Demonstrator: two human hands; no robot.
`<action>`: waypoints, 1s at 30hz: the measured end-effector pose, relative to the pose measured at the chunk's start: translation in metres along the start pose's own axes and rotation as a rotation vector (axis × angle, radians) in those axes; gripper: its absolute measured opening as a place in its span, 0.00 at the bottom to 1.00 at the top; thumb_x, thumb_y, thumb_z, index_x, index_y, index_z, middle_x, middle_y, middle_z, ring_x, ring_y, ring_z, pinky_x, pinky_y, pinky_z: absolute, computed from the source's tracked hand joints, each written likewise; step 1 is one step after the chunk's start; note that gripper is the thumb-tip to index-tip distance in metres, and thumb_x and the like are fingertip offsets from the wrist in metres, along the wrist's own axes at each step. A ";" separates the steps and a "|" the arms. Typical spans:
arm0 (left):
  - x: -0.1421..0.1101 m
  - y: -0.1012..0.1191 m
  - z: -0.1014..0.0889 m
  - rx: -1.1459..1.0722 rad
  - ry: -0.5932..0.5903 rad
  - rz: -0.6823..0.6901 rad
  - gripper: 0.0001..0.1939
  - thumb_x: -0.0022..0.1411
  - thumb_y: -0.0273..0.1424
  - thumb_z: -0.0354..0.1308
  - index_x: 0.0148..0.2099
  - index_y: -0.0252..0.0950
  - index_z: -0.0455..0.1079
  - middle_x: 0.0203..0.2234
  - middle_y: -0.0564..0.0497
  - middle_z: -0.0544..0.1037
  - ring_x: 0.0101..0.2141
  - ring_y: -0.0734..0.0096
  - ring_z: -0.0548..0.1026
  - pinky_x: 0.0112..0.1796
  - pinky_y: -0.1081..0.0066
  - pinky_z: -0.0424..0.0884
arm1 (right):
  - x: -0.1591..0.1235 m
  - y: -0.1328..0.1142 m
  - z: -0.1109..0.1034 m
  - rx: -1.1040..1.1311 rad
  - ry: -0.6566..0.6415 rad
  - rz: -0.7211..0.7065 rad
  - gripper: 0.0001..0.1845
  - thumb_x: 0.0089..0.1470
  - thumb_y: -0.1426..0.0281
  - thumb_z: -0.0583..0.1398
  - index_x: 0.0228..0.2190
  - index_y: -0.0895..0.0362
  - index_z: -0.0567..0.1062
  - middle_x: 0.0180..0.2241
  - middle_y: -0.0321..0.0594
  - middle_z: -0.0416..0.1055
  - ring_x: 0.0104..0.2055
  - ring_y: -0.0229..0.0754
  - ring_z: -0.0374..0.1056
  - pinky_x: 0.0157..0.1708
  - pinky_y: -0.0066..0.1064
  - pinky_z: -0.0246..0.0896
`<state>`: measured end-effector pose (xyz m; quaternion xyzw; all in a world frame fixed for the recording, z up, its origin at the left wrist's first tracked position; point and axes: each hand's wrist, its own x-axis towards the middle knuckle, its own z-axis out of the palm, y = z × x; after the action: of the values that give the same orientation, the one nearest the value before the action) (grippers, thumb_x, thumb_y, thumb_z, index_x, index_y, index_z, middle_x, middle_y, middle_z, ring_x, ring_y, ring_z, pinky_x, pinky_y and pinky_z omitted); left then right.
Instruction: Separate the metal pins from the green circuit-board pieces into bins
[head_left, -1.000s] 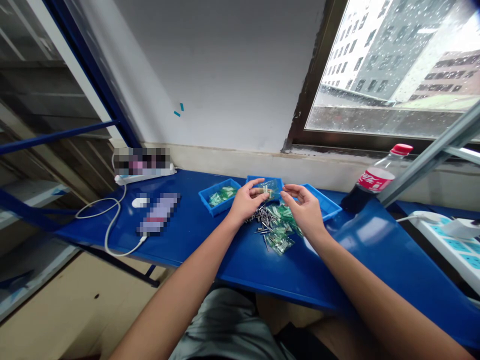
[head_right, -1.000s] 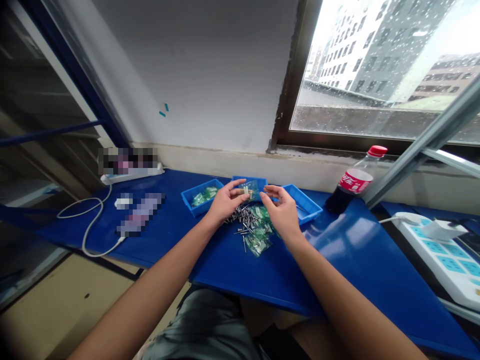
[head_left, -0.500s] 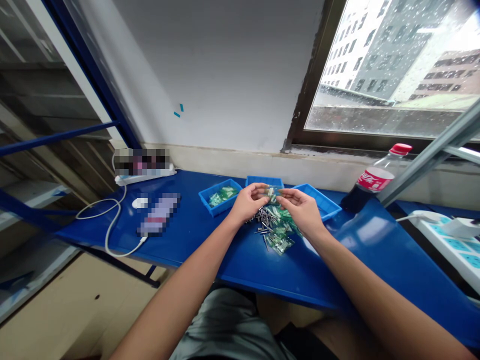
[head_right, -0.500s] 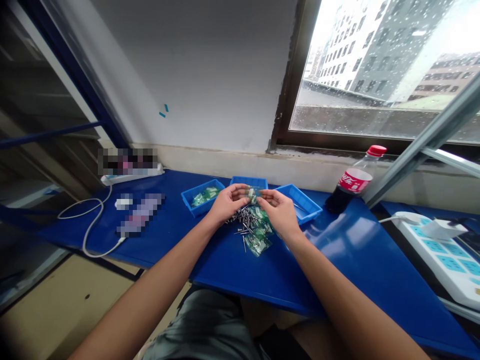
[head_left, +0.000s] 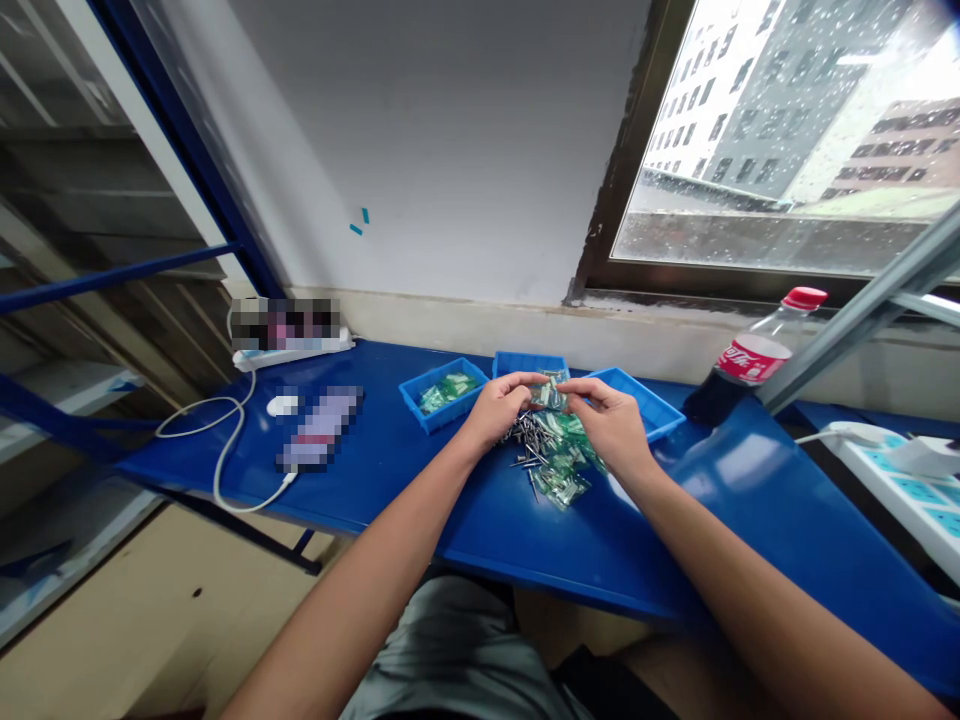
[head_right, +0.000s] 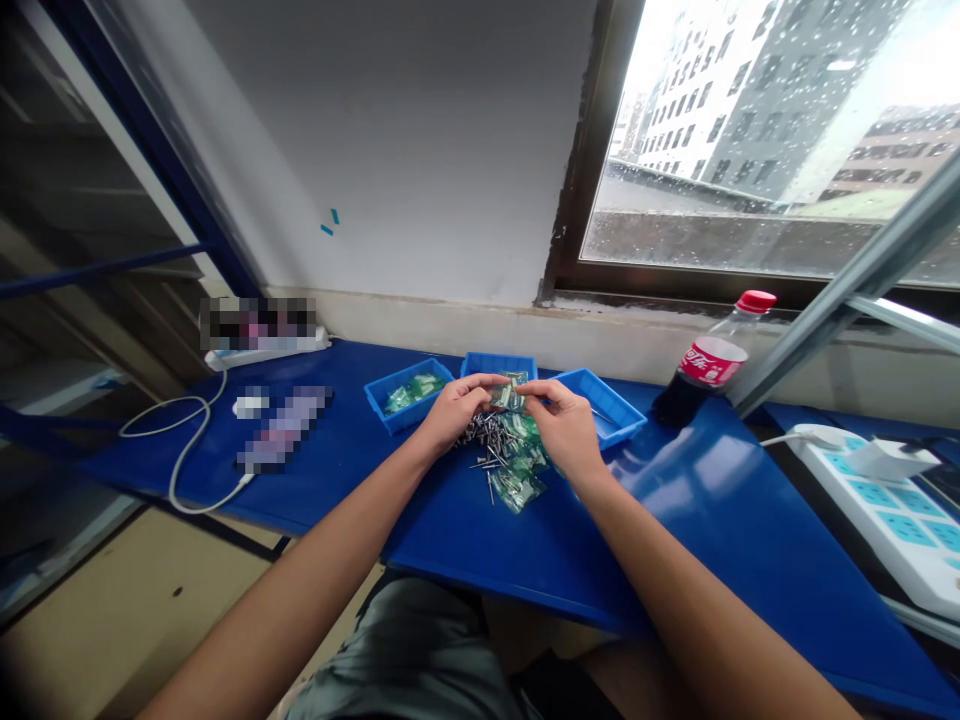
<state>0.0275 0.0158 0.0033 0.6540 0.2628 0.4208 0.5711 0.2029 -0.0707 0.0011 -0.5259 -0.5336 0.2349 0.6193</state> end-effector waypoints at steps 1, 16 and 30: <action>0.000 0.001 0.000 0.003 0.011 0.009 0.12 0.66 0.31 0.61 0.50 0.35 0.80 0.42 0.44 0.86 0.40 0.63 0.83 0.48 0.60 0.80 | -0.001 -0.002 0.001 -0.011 -0.015 -0.007 0.10 0.57 0.64 0.65 0.39 0.50 0.86 0.42 0.41 0.82 0.40 0.47 0.76 0.46 0.43 0.73; -0.016 0.031 -0.044 1.230 0.450 0.366 0.17 0.71 0.24 0.52 0.53 0.40 0.80 0.54 0.43 0.78 0.55 0.50 0.73 0.55 0.52 0.69 | -0.006 -0.008 0.002 -0.183 -0.091 0.010 0.12 0.59 0.66 0.60 0.38 0.53 0.84 0.38 0.41 0.83 0.35 0.46 0.75 0.34 0.37 0.69; -0.014 0.024 -0.040 1.395 0.461 0.039 0.20 0.73 0.40 0.53 0.42 0.35 0.83 0.50 0.37 0.81 0.52 0.40 0.73 0.53 0.44 0.67 | -0.010 -0.004 0.004 -0.445 -0.244 -0.353 0.14 0.63 0.75 0.57 0.36 0.51 0.82 0.39 0.40 0.81 0.45 0.49 0.75 0.46 0.43 0.70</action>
<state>-0.0169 0.0199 0.0226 0.7649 0.5713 0.2925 -0.0552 0.1951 -0.0785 -0.0003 -0.5156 -0.7255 0.0623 0.4517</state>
